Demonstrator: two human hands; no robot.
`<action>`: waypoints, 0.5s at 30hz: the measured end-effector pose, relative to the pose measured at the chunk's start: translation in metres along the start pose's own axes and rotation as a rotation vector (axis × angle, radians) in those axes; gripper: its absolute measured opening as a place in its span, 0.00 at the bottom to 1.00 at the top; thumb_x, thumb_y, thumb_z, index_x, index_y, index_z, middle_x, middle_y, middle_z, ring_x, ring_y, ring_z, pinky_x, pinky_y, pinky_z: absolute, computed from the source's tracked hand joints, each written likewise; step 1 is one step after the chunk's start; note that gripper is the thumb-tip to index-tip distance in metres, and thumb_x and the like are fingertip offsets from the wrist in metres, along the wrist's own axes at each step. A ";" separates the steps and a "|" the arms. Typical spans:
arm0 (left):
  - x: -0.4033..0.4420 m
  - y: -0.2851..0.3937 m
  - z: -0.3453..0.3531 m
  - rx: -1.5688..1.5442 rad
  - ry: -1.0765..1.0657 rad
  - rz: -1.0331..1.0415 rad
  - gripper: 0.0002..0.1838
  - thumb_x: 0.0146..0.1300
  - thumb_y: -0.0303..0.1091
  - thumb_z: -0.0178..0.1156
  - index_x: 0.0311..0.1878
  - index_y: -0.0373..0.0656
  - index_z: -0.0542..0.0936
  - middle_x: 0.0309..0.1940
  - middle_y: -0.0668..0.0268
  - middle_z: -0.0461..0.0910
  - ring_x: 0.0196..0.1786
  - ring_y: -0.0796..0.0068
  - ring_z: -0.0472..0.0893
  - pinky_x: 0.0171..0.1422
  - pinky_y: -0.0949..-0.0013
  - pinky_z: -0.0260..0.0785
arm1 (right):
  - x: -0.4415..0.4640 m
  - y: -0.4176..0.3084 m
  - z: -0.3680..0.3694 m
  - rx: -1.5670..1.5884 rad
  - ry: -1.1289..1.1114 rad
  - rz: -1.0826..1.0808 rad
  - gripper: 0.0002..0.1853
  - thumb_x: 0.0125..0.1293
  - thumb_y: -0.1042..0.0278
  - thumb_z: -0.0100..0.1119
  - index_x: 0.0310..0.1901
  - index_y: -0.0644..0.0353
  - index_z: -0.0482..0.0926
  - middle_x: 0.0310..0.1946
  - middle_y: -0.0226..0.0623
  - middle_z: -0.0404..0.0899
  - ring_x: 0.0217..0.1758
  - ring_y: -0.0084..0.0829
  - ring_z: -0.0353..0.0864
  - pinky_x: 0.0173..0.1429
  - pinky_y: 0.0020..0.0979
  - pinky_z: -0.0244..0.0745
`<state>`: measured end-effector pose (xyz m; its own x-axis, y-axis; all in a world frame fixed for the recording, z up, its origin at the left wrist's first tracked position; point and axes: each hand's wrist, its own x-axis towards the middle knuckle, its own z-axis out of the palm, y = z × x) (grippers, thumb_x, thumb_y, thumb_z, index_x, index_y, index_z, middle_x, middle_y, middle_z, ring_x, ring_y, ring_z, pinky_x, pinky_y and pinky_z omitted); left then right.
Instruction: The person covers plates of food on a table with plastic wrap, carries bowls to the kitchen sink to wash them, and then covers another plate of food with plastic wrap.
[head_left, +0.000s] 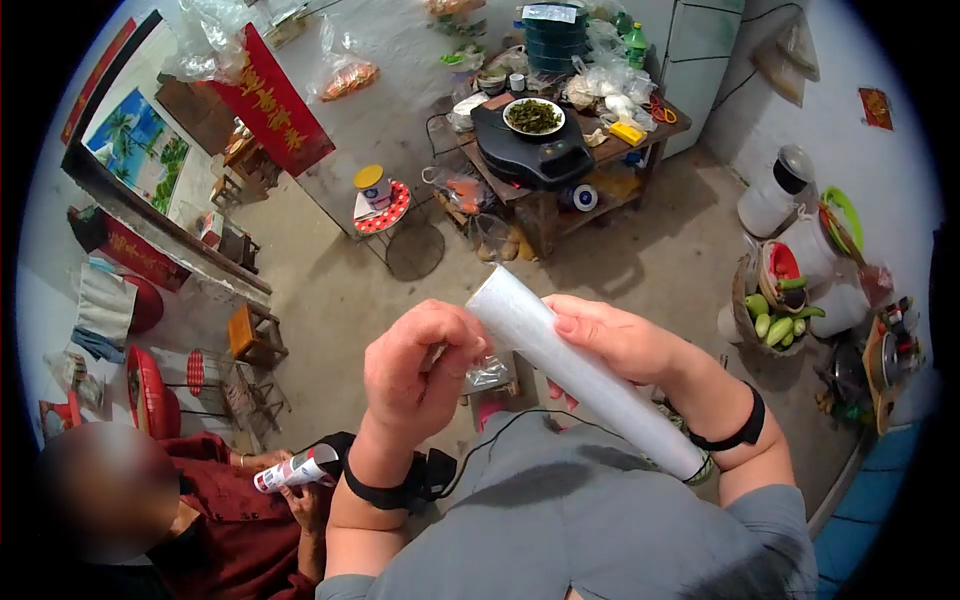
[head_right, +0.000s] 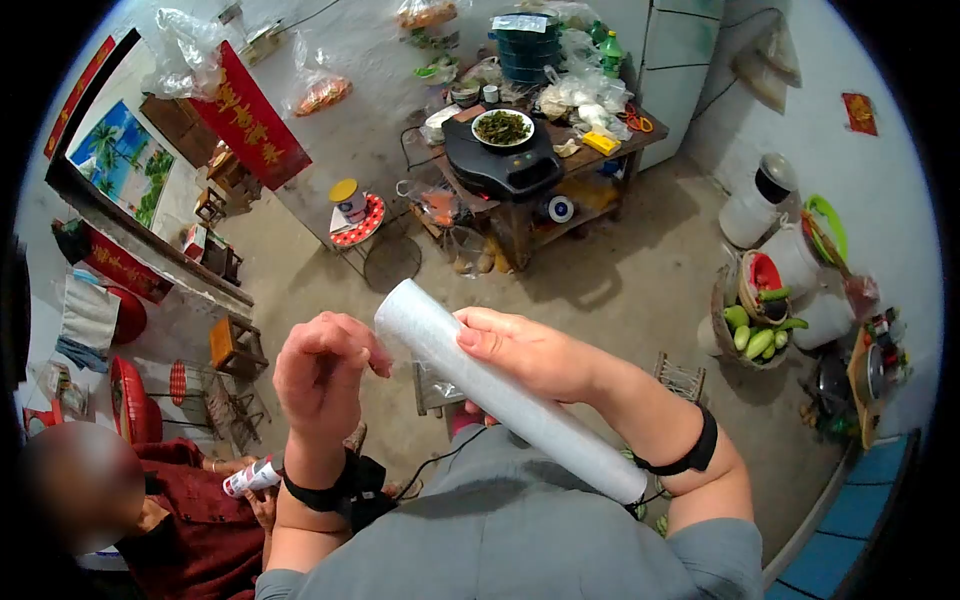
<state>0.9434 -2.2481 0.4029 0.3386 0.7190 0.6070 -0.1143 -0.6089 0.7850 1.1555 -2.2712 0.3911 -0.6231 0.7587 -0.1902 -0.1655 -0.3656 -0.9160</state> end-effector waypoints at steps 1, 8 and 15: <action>0.000 -0.002 -0.003 0.041 -0.019 0.032 0.07 0.49 0.14 0.56 0.31 0.37 0.72 0.27 0.61 0.75 0.28 0.70 0.76 0.35 0.72 0.70 | 0.001 0.000 0.001 0.007 0.013 0.012 0.23 0.67 0.46 0.42 0.52 0.58 0.64 0.34 0.32 0.70 0.32 0.21 0.76 0.31 0.25 0.75; 0.012 0.013 0.004 0.569 -0.209 0.178 0.19 0.42 0.19 0.64 0.42 0.41 0.78 0.28 0.66 0.70 0.31 0.70 0.72 0.34 0.71 0.68 | 0.004 -0.001 0.000 0.001 0.067 0.013 0.23 0.67 0.47 0.42 0.52 0.57 0.64 0.33 0.31 0.71 0.31 0.20 0.74 0.30 0.24 0.74; 0.011 -0.001 0.003 0.606 -0.193 0.372 0.13 0.39 0.20 0.62 0.33 0.41 0.80 0.28 0.66 0.68 0.32 0.70 0.72 0.35 0.71 0.66 | 0.004 0.003 -0.007 -0.024 0.029 0.002 0.23 0.67 0.45 0.41 0.52 0.57 0.64 0.34 0.32 0.72 0.31 0.20 0.74 0.29 0.24 0.74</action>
<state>0.9501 -2.2400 0.4084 0.5424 0.3910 0.7436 0.2636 -0.9196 0.2913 1.1581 -2.2653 0.3852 -0.6010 0.7733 -0.2021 -0.1452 -0.3543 -0.9238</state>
